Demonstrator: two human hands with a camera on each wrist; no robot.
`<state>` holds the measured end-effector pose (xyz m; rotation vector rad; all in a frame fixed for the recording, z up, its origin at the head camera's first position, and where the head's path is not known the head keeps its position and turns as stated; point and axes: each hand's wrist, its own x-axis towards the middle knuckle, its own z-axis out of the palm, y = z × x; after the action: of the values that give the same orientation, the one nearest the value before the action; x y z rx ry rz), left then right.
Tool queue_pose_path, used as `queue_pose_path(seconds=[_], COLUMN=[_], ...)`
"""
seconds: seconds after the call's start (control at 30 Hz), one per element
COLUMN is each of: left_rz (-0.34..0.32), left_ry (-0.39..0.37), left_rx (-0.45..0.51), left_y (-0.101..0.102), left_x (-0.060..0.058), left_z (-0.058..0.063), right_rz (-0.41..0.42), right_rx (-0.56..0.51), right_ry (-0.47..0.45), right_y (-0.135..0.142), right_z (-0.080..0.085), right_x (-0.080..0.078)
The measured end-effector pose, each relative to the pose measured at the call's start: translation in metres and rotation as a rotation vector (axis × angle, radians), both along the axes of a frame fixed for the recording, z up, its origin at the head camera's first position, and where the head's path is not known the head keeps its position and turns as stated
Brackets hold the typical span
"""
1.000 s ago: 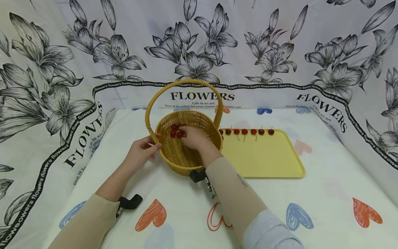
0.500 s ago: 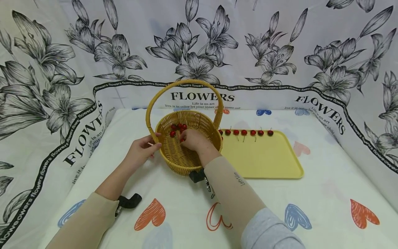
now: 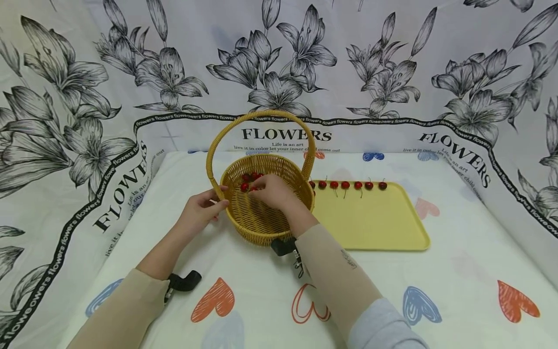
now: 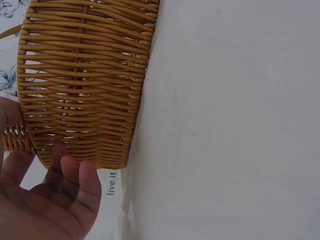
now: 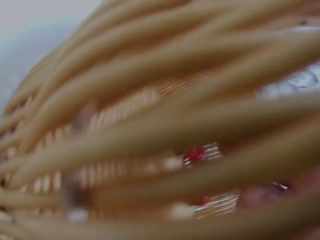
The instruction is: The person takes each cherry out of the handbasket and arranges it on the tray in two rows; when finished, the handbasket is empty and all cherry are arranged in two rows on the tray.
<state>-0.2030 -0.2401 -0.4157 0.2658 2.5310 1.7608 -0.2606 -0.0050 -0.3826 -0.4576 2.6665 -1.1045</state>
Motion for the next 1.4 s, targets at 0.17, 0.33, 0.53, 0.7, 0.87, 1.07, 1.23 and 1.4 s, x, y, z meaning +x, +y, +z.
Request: queue_pose_path(seconds=[0.17,0.33,0.53,0.7,0.87,1.07,1.23,1.4], left_rz=[0.003,0.000,0.009,0.003,0.008,0.003,-0.005,-0.005], left_ry=[0.000,0.001,0.009,-0.006,-0.021,-0.014,-0.003,0.010], left_rx=[-0.001,0.003,0.005,0.003,0.017,0.029,0.027,0.016], left_y=[0.001,0.001,-0.001,0.000,0.001,0.002,0.001,0.000], left_x=[-0.001,-0.002,-0.002,-0.001,0.000,0.000,-0.002,-0.002], left_z=[-0.002,-0.003,0.000,0.000,0.000,-0.003,-0.005,-0.005], right_rz=[0.028,-0.038,-0.096,-0.136,-0.175,-0.214,-0.271,-0.280], right_rx=[-0.190,-0.306,-0.352,-0.361,-0.362,-0.317,-0.234,-0.109], right_ry=[0.017,0.038,0.029,0.038,0.044,0.053,0.041,-0.004], right_y=[0.013,0.036,0.070,0.104,0.137,0.167,0.181,0.187], right_z=[0.015,0.027,0.035,0.040,0.037,0.021,0.000,-0.026], right_x=[0.009,0.023,0.027,0.024,0.019,0.012,0.001,-0.011])
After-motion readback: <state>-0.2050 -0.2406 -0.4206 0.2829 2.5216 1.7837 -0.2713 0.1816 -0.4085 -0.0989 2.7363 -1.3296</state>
